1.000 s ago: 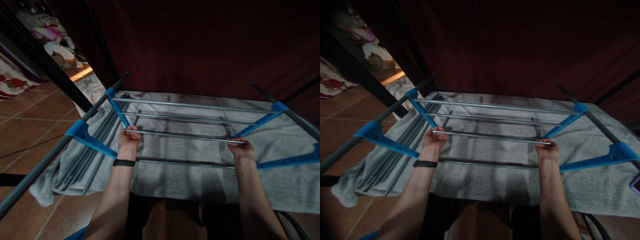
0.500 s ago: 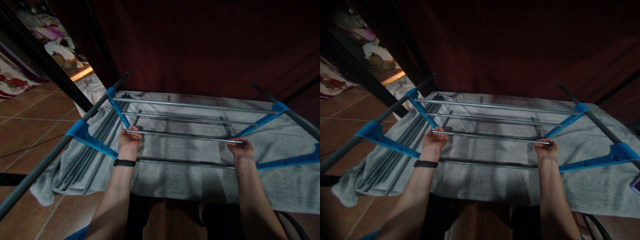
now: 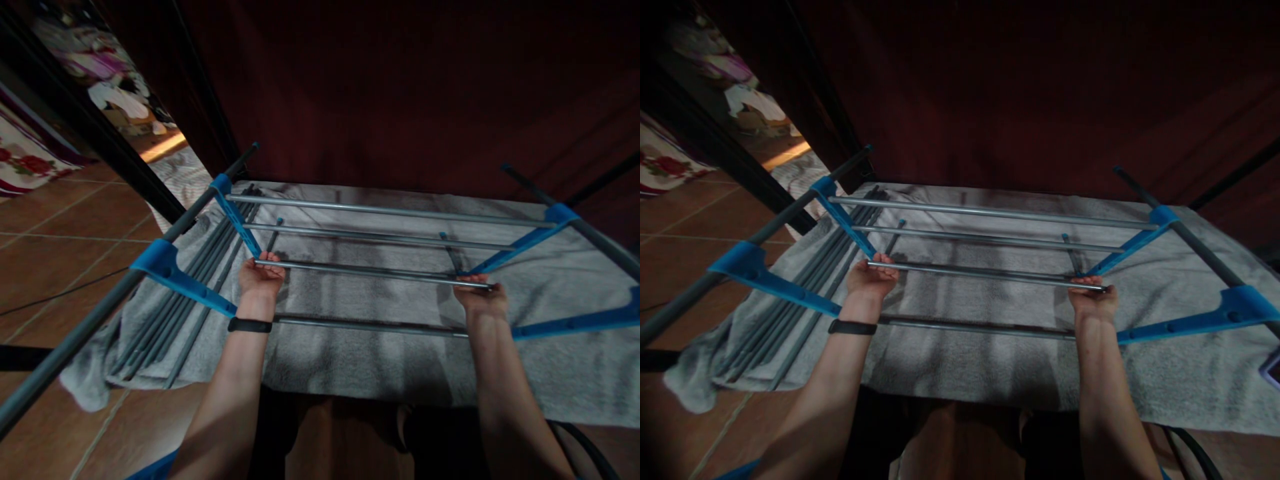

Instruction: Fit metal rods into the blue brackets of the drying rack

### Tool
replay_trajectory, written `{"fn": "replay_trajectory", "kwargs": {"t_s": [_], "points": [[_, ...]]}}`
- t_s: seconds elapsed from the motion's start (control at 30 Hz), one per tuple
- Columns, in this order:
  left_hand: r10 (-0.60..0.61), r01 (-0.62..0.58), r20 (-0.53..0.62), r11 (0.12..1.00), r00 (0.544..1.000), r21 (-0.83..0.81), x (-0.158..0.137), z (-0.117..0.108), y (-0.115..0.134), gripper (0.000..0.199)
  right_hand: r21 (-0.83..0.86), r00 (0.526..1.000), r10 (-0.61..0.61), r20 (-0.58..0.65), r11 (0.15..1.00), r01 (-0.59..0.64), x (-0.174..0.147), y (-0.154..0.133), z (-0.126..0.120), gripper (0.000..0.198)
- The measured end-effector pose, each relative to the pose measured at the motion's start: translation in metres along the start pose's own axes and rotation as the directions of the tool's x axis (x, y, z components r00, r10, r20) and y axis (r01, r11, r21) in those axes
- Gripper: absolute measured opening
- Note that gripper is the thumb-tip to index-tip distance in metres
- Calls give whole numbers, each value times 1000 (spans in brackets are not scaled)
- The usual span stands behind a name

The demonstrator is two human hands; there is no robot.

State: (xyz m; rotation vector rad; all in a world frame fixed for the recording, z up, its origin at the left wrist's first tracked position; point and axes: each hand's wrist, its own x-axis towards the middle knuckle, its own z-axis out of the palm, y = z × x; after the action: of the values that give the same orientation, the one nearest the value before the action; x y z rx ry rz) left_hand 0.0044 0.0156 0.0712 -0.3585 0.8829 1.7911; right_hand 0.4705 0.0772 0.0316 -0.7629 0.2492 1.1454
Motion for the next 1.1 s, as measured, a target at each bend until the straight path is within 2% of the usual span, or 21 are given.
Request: {"fn": "replay_trajectory", "kwargs": {"t_s": [0.43,0.87,1.1], "points": [[-2,2,-5,1000,1000,13,0,0,-1,32,38,1000,-5,21,999,4,5,1,-2,45],[18,-18,10,1000,1000,-1,0,0,0,36,-125,998,16,66,992,-7,4,8,-3,14],[25,-24,-27,1000,999,17,0,0,-1,32,-197,996,23,91,980,-5,5,12,-3,15]]}}
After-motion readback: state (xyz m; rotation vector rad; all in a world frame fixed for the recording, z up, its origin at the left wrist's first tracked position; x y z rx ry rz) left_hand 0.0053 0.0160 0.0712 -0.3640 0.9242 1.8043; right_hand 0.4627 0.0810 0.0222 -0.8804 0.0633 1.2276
